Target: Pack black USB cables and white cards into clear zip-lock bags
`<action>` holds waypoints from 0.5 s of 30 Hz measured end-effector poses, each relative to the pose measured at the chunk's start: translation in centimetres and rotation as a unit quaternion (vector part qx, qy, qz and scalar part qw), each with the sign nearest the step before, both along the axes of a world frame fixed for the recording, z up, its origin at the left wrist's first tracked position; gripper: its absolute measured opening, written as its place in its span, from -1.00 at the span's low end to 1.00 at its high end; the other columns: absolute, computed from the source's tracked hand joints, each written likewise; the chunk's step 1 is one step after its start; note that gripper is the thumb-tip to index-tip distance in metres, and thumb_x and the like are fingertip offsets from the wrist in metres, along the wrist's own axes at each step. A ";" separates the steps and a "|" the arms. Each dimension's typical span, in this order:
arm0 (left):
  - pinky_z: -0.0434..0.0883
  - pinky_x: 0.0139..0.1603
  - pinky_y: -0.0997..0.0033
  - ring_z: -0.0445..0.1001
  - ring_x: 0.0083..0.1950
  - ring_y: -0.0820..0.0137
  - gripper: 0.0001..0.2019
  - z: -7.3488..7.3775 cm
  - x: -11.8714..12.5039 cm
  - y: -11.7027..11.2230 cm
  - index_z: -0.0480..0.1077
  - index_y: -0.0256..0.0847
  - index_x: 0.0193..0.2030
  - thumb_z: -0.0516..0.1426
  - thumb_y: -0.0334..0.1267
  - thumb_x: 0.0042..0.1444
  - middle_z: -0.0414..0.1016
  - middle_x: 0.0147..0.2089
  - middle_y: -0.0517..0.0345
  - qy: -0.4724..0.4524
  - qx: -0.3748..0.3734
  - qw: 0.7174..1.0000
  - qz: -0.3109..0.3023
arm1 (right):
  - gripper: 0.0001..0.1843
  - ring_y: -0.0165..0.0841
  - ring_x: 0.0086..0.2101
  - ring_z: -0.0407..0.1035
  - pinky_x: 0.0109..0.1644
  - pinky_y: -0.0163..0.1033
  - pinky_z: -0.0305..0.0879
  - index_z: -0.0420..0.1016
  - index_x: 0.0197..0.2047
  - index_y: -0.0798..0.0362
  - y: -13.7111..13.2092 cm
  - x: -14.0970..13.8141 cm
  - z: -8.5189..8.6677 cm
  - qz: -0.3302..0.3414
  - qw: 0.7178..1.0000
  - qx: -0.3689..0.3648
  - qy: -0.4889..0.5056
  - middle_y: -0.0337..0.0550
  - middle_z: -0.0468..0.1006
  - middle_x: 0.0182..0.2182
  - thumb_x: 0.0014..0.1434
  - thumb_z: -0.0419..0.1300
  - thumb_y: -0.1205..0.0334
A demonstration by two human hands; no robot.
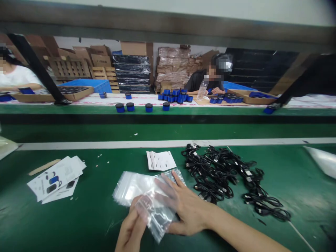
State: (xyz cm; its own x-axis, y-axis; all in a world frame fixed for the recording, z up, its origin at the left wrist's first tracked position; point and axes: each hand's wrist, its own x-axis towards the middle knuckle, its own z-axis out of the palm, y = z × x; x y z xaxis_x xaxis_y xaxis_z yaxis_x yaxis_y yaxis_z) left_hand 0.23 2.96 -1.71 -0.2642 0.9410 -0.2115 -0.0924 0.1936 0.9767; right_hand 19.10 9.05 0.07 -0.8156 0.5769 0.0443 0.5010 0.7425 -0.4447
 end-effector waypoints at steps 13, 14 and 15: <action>0.48 -0.18 0.37 0.55 -0.27 0.24 -0.52 -1.1 0.2 1.0 0.58 -0.19 -0.19 0.21 0.18 -0.07 0.59 -0.22 0.07 0.022 0.015 0.999 -0.038 | -0.59 -0.16 0.23 0.10 0.33 0.10 -0.19 0.41 0.12 0.07 0.5 0.1 -0.1 -0.068 0.996 0.036 0.048 0.05 0.35 0.17 0.18 0.12 0.31; 0.45 -0.15 0.38 0.54 -0.25 0.25 -0.53 -1.0 0.2 1.0 0.57 -0.18 -0.17 0.21 0.16 -0.05 0.58 -0.28 0.11 0.016 0.000 0.999 -0.034 | -0.63 -0.17 0.21 0.14 0.33 0.09 -0.17 0.43 0.08 0.08 0.4 0.1 -0.2 -0.083 0.994 0.041 0.052 0.05 0.38 0.15 0.20 0.11 0.32; 0.43 -0.14 0.41 0.53 -0.25 0.27 -0.54 -0.9 0.1 1.0 0.57 -0.16 -0.15 0.21 0.16 -0.04 0.56 -0.33 0.15 0.007 -0.014 0.999 -0.031 | -0.66 -0.18 0.19 0.18 0.33 0.07 -0.15 0.46 0.05 0.08 0.4 0.1 -0.3 -0.101 0.992 0.044 0.061 0.06 0.40 0.12 0.22 0.09 0.32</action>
State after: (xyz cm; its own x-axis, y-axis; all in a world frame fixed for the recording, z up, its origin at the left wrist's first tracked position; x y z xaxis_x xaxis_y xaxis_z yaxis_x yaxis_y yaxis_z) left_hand 0.31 4.00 -2.59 -0.2075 0.9498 -0.2342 -0.0665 0.2252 0.9721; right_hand 19.21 9.45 -0.20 -0.6700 0.7168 0.1931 0.5898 0.6719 -0.4480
